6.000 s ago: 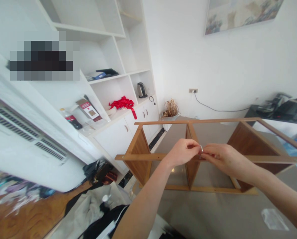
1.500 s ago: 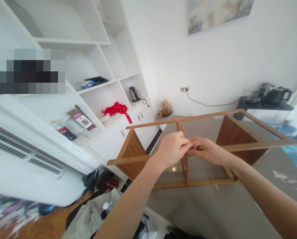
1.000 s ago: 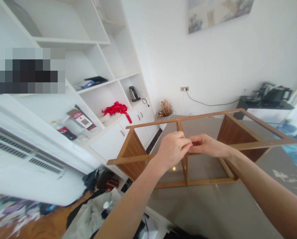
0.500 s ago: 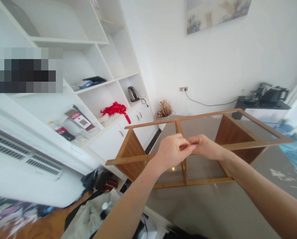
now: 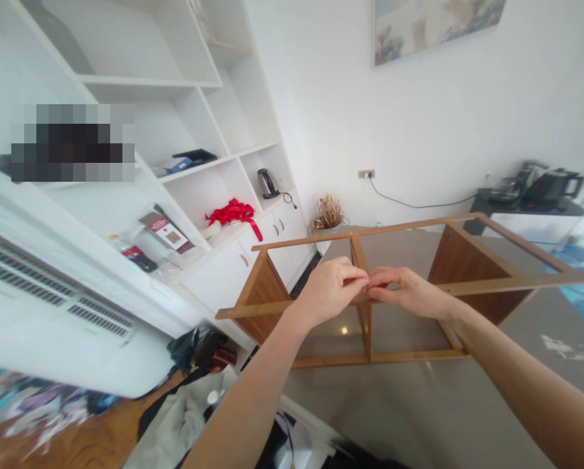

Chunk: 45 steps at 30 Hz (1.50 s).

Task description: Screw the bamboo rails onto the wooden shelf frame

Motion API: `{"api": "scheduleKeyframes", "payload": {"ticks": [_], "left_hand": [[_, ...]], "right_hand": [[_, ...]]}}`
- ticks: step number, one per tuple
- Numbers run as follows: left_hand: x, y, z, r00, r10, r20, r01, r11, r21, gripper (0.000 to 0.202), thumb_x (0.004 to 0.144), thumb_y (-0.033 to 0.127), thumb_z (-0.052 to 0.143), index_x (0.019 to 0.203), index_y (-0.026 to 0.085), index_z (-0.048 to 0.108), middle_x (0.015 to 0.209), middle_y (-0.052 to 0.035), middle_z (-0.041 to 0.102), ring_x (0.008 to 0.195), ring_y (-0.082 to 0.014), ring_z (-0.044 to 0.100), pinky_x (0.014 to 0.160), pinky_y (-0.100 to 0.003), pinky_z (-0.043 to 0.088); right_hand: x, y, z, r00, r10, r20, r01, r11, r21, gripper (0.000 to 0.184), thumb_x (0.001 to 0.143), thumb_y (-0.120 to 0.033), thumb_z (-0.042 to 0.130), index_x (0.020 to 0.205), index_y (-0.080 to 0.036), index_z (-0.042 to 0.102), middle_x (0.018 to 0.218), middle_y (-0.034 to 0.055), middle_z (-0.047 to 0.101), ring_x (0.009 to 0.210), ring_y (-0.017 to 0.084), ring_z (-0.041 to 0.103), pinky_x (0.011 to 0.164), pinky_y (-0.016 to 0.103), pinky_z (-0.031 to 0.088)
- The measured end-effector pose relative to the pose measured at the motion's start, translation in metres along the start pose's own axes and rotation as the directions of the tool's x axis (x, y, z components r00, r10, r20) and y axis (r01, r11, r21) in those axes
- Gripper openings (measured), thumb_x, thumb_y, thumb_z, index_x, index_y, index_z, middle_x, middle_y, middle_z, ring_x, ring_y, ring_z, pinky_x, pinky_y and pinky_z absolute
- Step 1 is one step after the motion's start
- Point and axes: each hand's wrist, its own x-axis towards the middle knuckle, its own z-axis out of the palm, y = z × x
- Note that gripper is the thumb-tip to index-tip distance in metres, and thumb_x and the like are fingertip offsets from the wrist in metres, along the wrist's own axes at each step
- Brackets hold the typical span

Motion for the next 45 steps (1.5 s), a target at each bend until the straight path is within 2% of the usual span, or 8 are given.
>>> {"api": "scheduleKeyframes", "payload": {"ticks": [6, 10, 15, 22, 27, 32, 41, 45], "left_hand": [[0.000, 0.000, 0.003, 0.998, -0.034, -0.056, 0.034, 0.999, 0.008, 0.020, 0.087, 0.026, 0.055, 0.101, 0.022, 0.069, 0.083, -0.0012, 0.062, 0.076, -0.0141, 0.057, 0.071, -0.025, 0.044], [0.002, 0.003, 0.006, 0.988, -0.097, -0.117, 0.099, 0.995, 0.008, 0.019, 0.088, 0.034, 0.054, 0.087, 0.019, 0.066, 0.080, -0.0014, 0.063, 0.074, -0.0142, 0.056, 0.066, -0.025, 0.043], [0.004, 0.006, 0.012, 0.992, -0.103, -0.073, 0.105, 0.994, 0.028, 0.026, 0.086, 0.043, 0.057, 0.079, 0.019, 0.065, 0.079, -0.0019, 0.063, 0.071, -0.0148, 0.056, 0.061, -0.025, 0.041], [0.008, 0.009, 0.014, 0.999, -0.001, -0.046, 0.001, 1.000, 0.007, 0.019, 0.089, 0.026, 0.052, 0.085, 0.020, 0.069, 0.085, -0.0022, 0.064, 0.080, -0.0153, 0.058, 0.072, -0.026, 0.044], [0.009, 0.009, 0.012, 1.000, 0.021, -0.013, -0.021, 1.000, -0.007, 0.022, 0.090, 0.026, 0.050, 0.087, 0.020, 0.071, 0.084, -0.0024, 0.063, 0.079, -0.0150, 0.058, 0.073, -0.026, 0.044], [0.008, 0.011, 0.012, 1.000, 0.010, -0.004, -0.010, 1.000, -0.017, 0.022, 0.091, 0.026, 0.049, 0.086, 0.019, 0.069, 0.082, -0.0020, 0.063, 0.076, -0.0142, 0.057, 0.070, -0.026, 0.044], [0.008, 0.010, 0.008, 0.998, -0.058, -0.030, 0.058, 0.998, -0.004, 0.020, 0.089, 0.036, 0.052, 0.087, 0.020, 0.065, 0.085, -0.0013, 0.064, 0.076, -0.0146, 0.058, 0.067, -0.026, 0.044], [0.007, 0.005, 0.006, 0.996, -0.066, -0.055, 0.068, 0.997, 0.034, 0.013, 0.084, 0.030, 0.058, 0.090, 0.021, 0.064, 0.089, -0.0012, 0.064, 0.080, -0.0148, 0.059, 0.072, -0.027, 0.045]], "right_hand": [[0.000, 0.007, 0.000, 0.999, -0.008, -0.038, 0.010, 0.998, 0.065, 0.016, 0.080, -0.034, 0.062, 0.078, -0.019, 0.070, 0.089, 0.0024, 0.067, 0.085, 0.017, 0.062, 0.083, 0.031, 0.046], [0.000, 0.006, 0.002, 0.996, -0.018, -0.082, 0.022, 0.998, 0.052, 0.015, 0.078, -0.033, 0.065, 0.074, -0.019, 0.068, 0.087, 0.0018, 0.067, 0.084, 0.017, 0.062, 0.081, 0.031, 0.046], [-0.001, 0.004, 0.004, 0.991, -0.054, -0.126, 0.051, 0.998, -0.029, 0.013, 0.080, -0.029, 0.063, 0.073, -0.018, 0.065, 0.078, 0.0005, 0.064, 0.078, 0.016, 0.059, 0.075, 0.028, 0.046], [0.001, 0.005, 0.004, 0.994, -0.032, -0.102, 0.028, 0.999, -0.043, 0.015, 0.082, -0.032, 0.061, 0.077, -0.017, 0.063, 0.082, 0.0020, 0.065, 0.080, 0.017, 0.059, 0.076, 0.030, 0.047], [-0.001, 0.001, 0.000, 0.995, -0.096, -0.021, 0.097, 0.995, 0.025, 0.022, 0.087, -0.034, 0.055, 0.076, -0.018, 0.066, 0.084, 0.0018, 0.064, 0.085, 0.018, 0.060, 0.079, 0.030, 0.047], [0.000, 0.003, -0.001, 0.993, -0.109, -0.040, 0.112, 0.990, 0.083, 0.017, 0.084, -0.032, 0.060, 0.078, -0.019, 0.069, 0.089, 0.0024, 0.065, 0.089, 0.018, 0.061, 0.083, 0.031, 0.047], [0.002, 0.008, 0.003, 0.989, -0.096, -0.113, 0.094, 0.995, -0.020, 0.012, 0.082, -0.029, 0.063, 0.076, -0.018, 0.066, 0.085, 0.0023, 0.066, 0.082, 0.016, 0.060, 0.078, 0.029, 0.046], [0.003, 0.008, 0.005, 0.987, -0.076, -0.141, 0.065, 0.995, -0.079, 0.018, 0.081, -0.028, 0.065, 0.068, -0.018, 0.057, 0.079, 0.0004, 0.063, 0.078, 0.015, 0.058, 0.074, 0.027, 0.044]]}}
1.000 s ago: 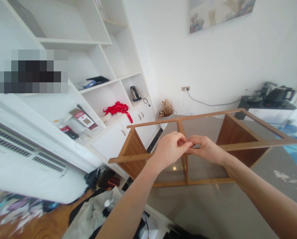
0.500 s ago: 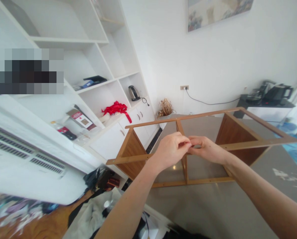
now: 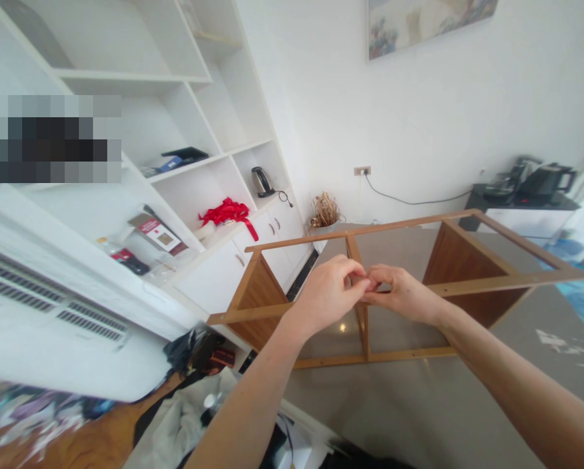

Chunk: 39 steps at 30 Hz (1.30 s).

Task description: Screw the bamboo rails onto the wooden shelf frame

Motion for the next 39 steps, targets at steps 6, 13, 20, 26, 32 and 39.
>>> {"api": "scheduleKeyframes", "payload": {"ticks": [6, 13, 20, 26, 32, 39], "left_hand": [[0.002, 0.002, 0.005, 0.995, -0.087, -0.051, 0.092, 0.988, 0.122, 0.020, 0.083, 0.039, 0.060, 0.087, 0.020, 0.065, 0.088, -0.0022, 0.066, 0.076, -0.0168, 0.060, 0.066, -0.028, 0.045], [0.003, 0.006, 0.006, 1.000, 0.017, 0.002, -0.017, 0.996, 0.087, 0.018, 0.088, 0.023, 0.053, 0.092, 0.023, 0.071, 0.089, -0.0023, 0.065, 0.080, -0.0160, 0.060, 0.071, -0.027, 0.046], [-0.003, 0.008, -0.003, 0.993, 0.089, 0.074, -0.090, 0.996, 0.003, 0.025, 0.090, 0.020, 0.049, 0.095, 0.025, 0.074, 0.089, -0.0022, 0.063, 0.081, -0.0145, 0.059, 0.073, -0.025, 0.046], [-0.004, 0.019, 0.003, 0.999, 0.034, 0.042, -0.039, 0.992, 0.118, 0.025, 0.088, 0.042, 0.055, 0.086, 0.023, 0.070, 0.082, -0.0017, 0.061, 0.074, -0.0149, 0.057, 0.068, -0.026, 0.044], [-0.001, 0.025, 0.024, 0.997, -0.035, -0.075, 0.058, 0.946, 0.319, 0.015, 0.087, 0.026, 0.051, 0.075, 0.019, 0.058, 0.082, -0.0021, 0.061, 0.072, -0.0153, 0.056, 0.064, -0.028, 0.039], [-0.013, 0.024, 0.021, 0.965, -0.173, -0.196, 0.243, 0.872, 0.424, 0.019, 0.083, 0.039, 0.057, 0.083, 0.020, 0.056, 0.080, -0.0050, 0.064, 0.077, -0.0224, 0.059, 0.070, -0.034, 0.040]], "right_hand": [[0.000, -0.001, 0.002, 1.000, 0.021, 0.004, -0.021, 0.999, -0.031, 0.016, 0.081, -0.028, 0.064, 0.070, -0.018, 0.058, 0.073, -0.0015, 0.060, 0.073, 0.013, 0.055, 0.069, 0.026, 0.043], [-0.002, 0.003, 0.003, 0.997, 0.056, 0.047, -0.056, 0.998, -0.002, 0.011, 0.081, -0.028, 0.063, 0.084, -0.018, 0.067, 0.082, 0.0014, 0.066, 0.075, 0.015, 0.059, 0.068, 0.027, 0.046], [-0.003, 0.001, -0.002, 0.995, -0.045, 0.087, 0.042, 0.998, 0.037, 0.012, 0.084, -0.026, 0.059, 0.082, -0.018, 0.068, 0.087, 0.0021, 0.065, 0.082, 0.016, 0.060, 0.077, 0.029, 0.047], [-0.003, 0.000, -0.004, 0.995, -0.040, 0.092, 0.032, 0.995, 0.089, 0.010, 0.082, -0.019, 0.056, 0.075, -0.018, 0.064, 0.080, 0.0001, 0.061, 0.076, 0.014, 0.057, 0.069, 0.025, 0.045], [-0.003, 0.000, -0.004, 0.996, -0.059, 0.067, 0.052, 0.994, 0.096, 0.014, 0.076, -0.011, 0.052, 0.077, -0.018, 0.065, 0.083, 0.0010, 0.063, 0.083, 0.016, 0.059, 0.076, 0.027, 0.045], [-0.003, 0.003, -0.004, 0.998, -0.024, 0.059, 0.023, 1.000, 0.006, 0.012, 0.081, -0.020, 0.057, 0.070, -0.017, 0.062, 0.081, 0.0020, 0.062, 0.074, 0.014, 0.058, 0.070, 0.026, 0.045]]}}
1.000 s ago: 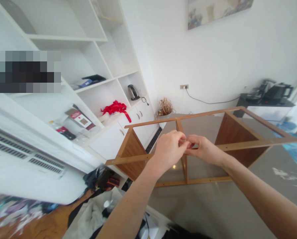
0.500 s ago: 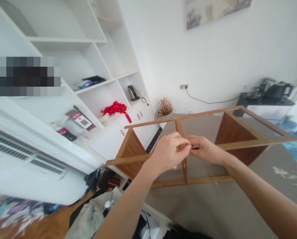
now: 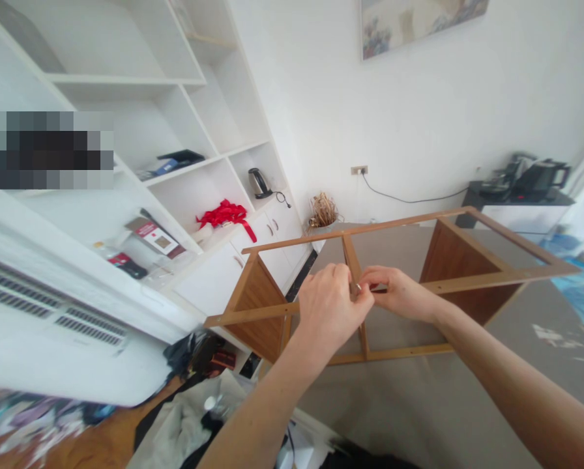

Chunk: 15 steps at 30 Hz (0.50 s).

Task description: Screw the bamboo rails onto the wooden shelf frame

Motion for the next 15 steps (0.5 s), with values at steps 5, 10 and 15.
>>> {"api": "scheduleKeyframes", "payload": {"ticks": [5, 10, 15], "left_hand": [[-0.004, -0.003, -0.006, 0.986, 0.135, 0.100, -0.138, 0.990, 0.017, 0.021, 0.090, 0.032, 0.047, 0.081, 0.020, 0.061, 0.085, -0.0051, 0.065, 0.076, -0.0196, 0.059, 0.070, -0.033, 0.040], [0.000, -0.009, -0.013, 0.969, 0.198, 0.146, -0.194, 0.980, -0.046, 0.023, 0.092, 0.025, 0.044, 0.084, 0.019, 0.065, 0.085, -0.0050, 0.063, 0.077, -0.0182, 0.058, 0.070, -0.031, 0.041], [0.012, -0.028, -0.022, 0.899, 0.377, 0.222, -0.313, 0.909, -0.277, 0.030, 0.094, 0.021, 0.039, 0.090, 0.020, 0.068, 0.083, -0.0039, 0.058, 0.079, -0.0159, 0.056, 0.073, -0.027, 0.042]], "right_hand": [[0.000, 0.000, 0.001, 1.000, 0.018, 0.001, -0.018, 1.000, 0.018, 0.011, 0.082, -0.026, 0.060, 0.075, -0.019, 0.065, 0.082, 0.0018, 0.063, 0.073, 0.014, 0.058, 0.069, 0.026, 0.046], [-0.001, 0.001, 0.001, 0.999, 0.041, -0.006, -0.041, 0.999, 0.015, 0.008, 0.081, -0.024, 0.061, 0.076, -0.019, 0.065, 0.082, 0.0013, 0.063, 0.074, 0.013, 0.058, 0.070, 0.026, 0.046], [-0.001, 0.000, -0.001, 0.999, 0.033, 0.011, -0.033, 0.999, 0.021, 0.011, 0.082, -0.019, 0.055, 0.080, -0.019, 0.067, 0.084, 0.0015, 0.064, 0.075, 0.014, 0.059, 0.072, 0.026, 0.047]]}}
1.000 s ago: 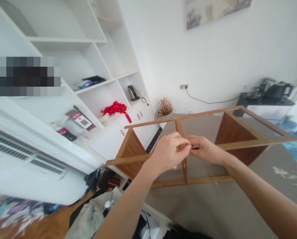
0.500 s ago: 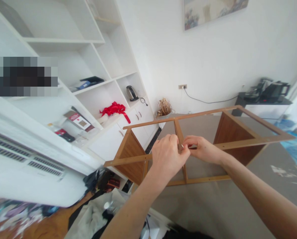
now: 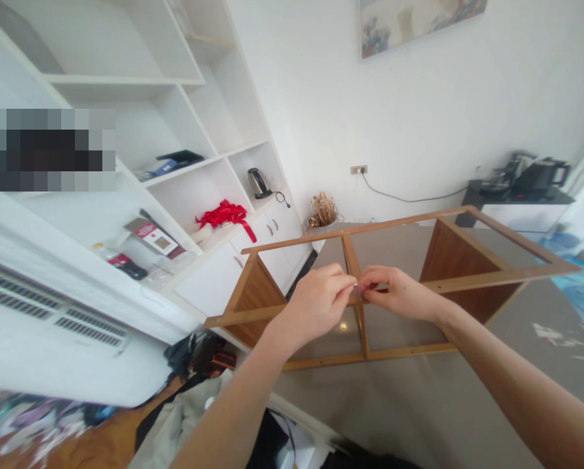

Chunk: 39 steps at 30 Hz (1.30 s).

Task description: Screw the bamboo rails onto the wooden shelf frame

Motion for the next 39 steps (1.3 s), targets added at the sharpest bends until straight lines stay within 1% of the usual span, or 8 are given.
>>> {"api": "scheduleKeyframes", "payload": {"ticks": [5, 9, 14, 17, 20, 27, 32, 39], "left_hand": [[0.014, -0.025, -0.010, 0.982, 0.130, 0.138, -0.100, 0.974, -0.205, 0.030, 0.094, 0.022, 0.041, 0.096, 0.023, 0.071, 0.083, -0.0012, 0.058, 0.077, -0.0132, 0.056, 0.075, -0.024, 0.043], [0.020, -0.027, -0.006, 0.983, 0.129, 0.130, -0.090, 0.959, -0.268, 0.028, 0.092, 0.022, 0.043, 0.097, 0.023, 0.071, 0.086, -0.0015, 0.061, 0.080, -0.0134, 0.057, 0.080, -0.026, 0.044], [0.009, -0.007, 0.002, 0.998, -0.059, -0.031, 0.051, 0.972, -0.229, 0.025, 0.089, 0.036, 0.052, 0.105, 0.022, 0.066, 0.093, -0.0030, 0.063, 0.082, -0.0151, 0.058, 0.076, -0.028, 0.045], [0.007, 0.003, 0.007, 0.948, -0.258, -0.184, 0.250, 0.966, -0.069, 0.033, 0.085, 0.051, 0.054, 0.086, 0.019, 0.062, 0.083, -0.0024, 0.063, 0.073, -0.0162, 0.057, 0.066, -0.028, 0.042], [0.011, 0.008, 0.013, 0.925, -0.325, -0.197, 0.342, 0.938, 0.057, 0.036, 0.085, 0.052, 0.054, 0.072, 0.019, 0.056, 0.071, -0.0014, 0.061, 0.064, -0.0163, 0.055, 0.058, -0.027, 0.036], [0.017, 0.011, 0.023, 0.968, -0.229, -0.104, 0.244, 0.957, 0.159, 0.030, 0.094, 0.033, 0.042, 0.072, 0.019, 0.057, 0.075, -0.0034, 0.063, 0.067, -0.0178, 0.058, 0.057, -0.028, 0.034], [0.018, 0.011, 0.016, 1.000, -0.015, 0.003, 0.014, 0.961, 0.275, 0.033, 0.097, 0.030, 0.036, 0.079, 0.018, 0.061, 0.081, -0.0046, 0.061, 0.073, -0.0174, 0.057, 0.062, -0.028, 0.036], [0.016, 0.000, 0.000, 0.968, 0.203, 0.148, -0.244, 0.903, 0.353, 0.028, 0.098, 0.027, 0.037, 0.096, 0.022, 0.064, 0.079, -0.0019, 0.057, 0.070, -0.0154, 0.053, 0.062, -0.028, 0.034]], "right_hand": [[0.002, -0.001, 0.001, 1.000, 0.030, -0.005, -0.031, 0.999, -0.032, 0.015, 0.082, -0.017, 0.051, 0.079, -0.019, 0.066, 0.083, 0.0012, 0.063, 0.075, 0.014, 0.059, 0.071, 0.027, 0.046], [0.003, -0.002, 0.003, 0.999, 0.041, -0.028, -0.042, 0.998, -0.055, 0.014, 0.081, -0.016, 0.051, 0.076, -0.019, 0.064, 0.079, 0.0005, 0.063, 0.073, 0.014, 0.058, 0.069, 0.026, 0.044], [0.002, -0.001, 0.003, 0.998, 0.033, -0.047, -0.037, 0.996, -0.076, 0.014, 0.080, -0.017, 0.051, 0.077, -0.019, 0.064, 0.076, -0.0001, 0.062, 0.069, 0.013, 0.056, 0.065, 0.025, 0.042], [0.002, -0.001, 0.003, 0.998, 0.032, -0.058, -0.036, 0.997, -0.069, 0.014, 0.080, -0.017, 0.051, 0.072, -0.019, 0.061, 0.072, -0.0009, 0.060, 0.067, 0.013, 0.055, 0.062, 0.025, 0.041], [0.002, -0.001, 0.004, 0.998, 0.039, -0.056, -0.043, 0.997, -0.064, 0.014, 0.079, -0.016, 0.050, 0.071, -0.019, 0.061, 0.074, -0.0007, 0.060, 0.069, 0.013, 0.055, 0.063, 0.025, 0.041], [0.003, -0.002, 0.003, 0.999, 0.016, -0.052, -0.021, 0.995, -0.098, 0.015, 0.080, -0.015, 0.049, 0.071, -0.019, 0.060, 0.073, -0.0005, 0.060, 0.068, 0.013, 0.054, 0.063, 0.025, 0.040], [0.003, -0.003, 0.002, 0.998, 0.003, -0.062, -0.010, 0.993, -0.116, 0.015, 0.080, -0.015, 0.049, 0.067, -0.019, 0.055, 0.070, -0.0009, 0.056, 0.066, 0.013, 0.052, 0.062, 0.025, 0.038], [0.002, -0.001, 0.003, 0.997, 0.014, -0.082, -0.024, 0.992, -0.120, 0.014, 0.077, -0.012, 0.049, 0.065, -0.018, 0.054, 0.067, -0.0018, 0.053, 0.063, 0.012, 0.049, 0.060, 0.025, 0.035]]}}
